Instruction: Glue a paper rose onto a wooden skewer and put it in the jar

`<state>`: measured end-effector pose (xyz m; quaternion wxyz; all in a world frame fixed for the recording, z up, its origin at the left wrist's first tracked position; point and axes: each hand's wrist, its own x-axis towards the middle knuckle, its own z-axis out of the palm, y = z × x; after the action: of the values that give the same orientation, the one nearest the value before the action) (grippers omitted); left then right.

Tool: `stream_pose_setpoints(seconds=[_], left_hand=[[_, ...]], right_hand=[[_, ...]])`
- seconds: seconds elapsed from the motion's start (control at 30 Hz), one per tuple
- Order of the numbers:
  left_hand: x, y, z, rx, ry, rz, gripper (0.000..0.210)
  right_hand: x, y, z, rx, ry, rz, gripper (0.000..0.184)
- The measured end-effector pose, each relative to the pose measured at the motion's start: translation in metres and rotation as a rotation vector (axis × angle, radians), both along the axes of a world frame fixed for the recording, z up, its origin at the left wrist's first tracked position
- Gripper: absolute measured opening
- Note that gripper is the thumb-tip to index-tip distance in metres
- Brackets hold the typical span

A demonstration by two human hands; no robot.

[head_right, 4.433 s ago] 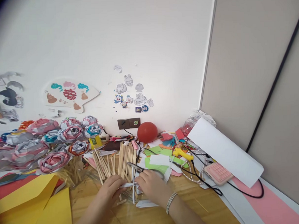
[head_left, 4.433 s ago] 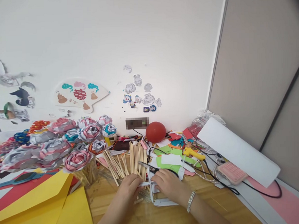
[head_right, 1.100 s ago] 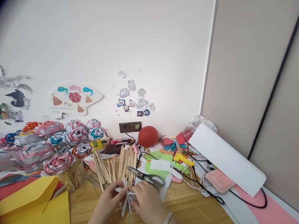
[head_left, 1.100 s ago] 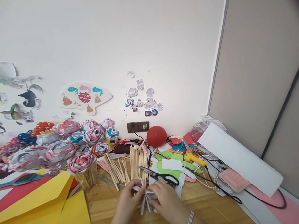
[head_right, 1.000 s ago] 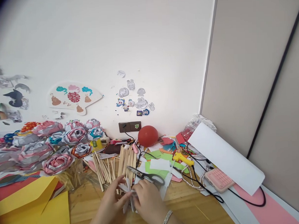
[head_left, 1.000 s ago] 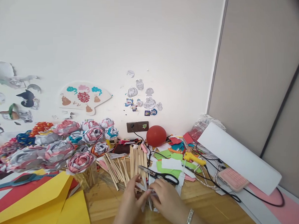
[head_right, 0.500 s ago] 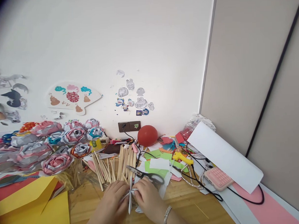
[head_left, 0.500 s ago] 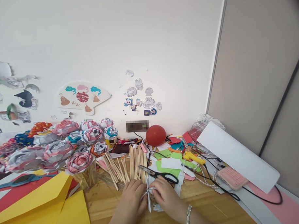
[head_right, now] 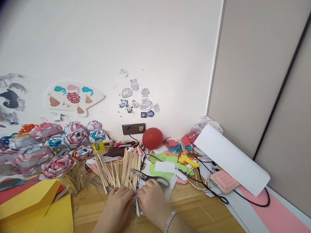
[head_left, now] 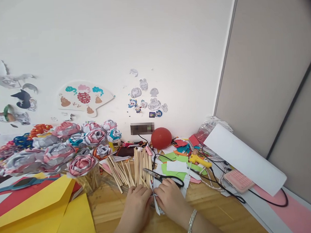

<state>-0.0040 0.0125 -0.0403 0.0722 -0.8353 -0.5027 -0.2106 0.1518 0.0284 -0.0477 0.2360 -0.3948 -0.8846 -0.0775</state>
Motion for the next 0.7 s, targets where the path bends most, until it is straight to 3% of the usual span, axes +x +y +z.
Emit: stream_pose_setpoints(seconds=[0.27, 0.43, 0.6, 0.7], left_hand=[[0.001, -0.004, 0.004, 0.039, 0.032, -0.093, 0.025], [-0.003, -0.001, 0.002, 0.084, -0.02, -0.025, 0.024], [-0.017, 0.011, -0.003, -0.066, -0.243, 0.005, 0.019], [-0.022, 0.015, -0.004, -0.179, -0.385, 0.0, 0.019]], right_hand=[[-0.002, -0.003, -0.008, -0.005, 0.044, 0.039, 0.017], [-0.005, -0.005, -0.008, -0.056, 0.143, -0.038, 0.018], [0.003, -0.002, 0.002, -0.124, 0.171, -0.016, 0.01], [0.01, 0.0, 0.006, -0.207, 0.303, 0.025, 0.022]])
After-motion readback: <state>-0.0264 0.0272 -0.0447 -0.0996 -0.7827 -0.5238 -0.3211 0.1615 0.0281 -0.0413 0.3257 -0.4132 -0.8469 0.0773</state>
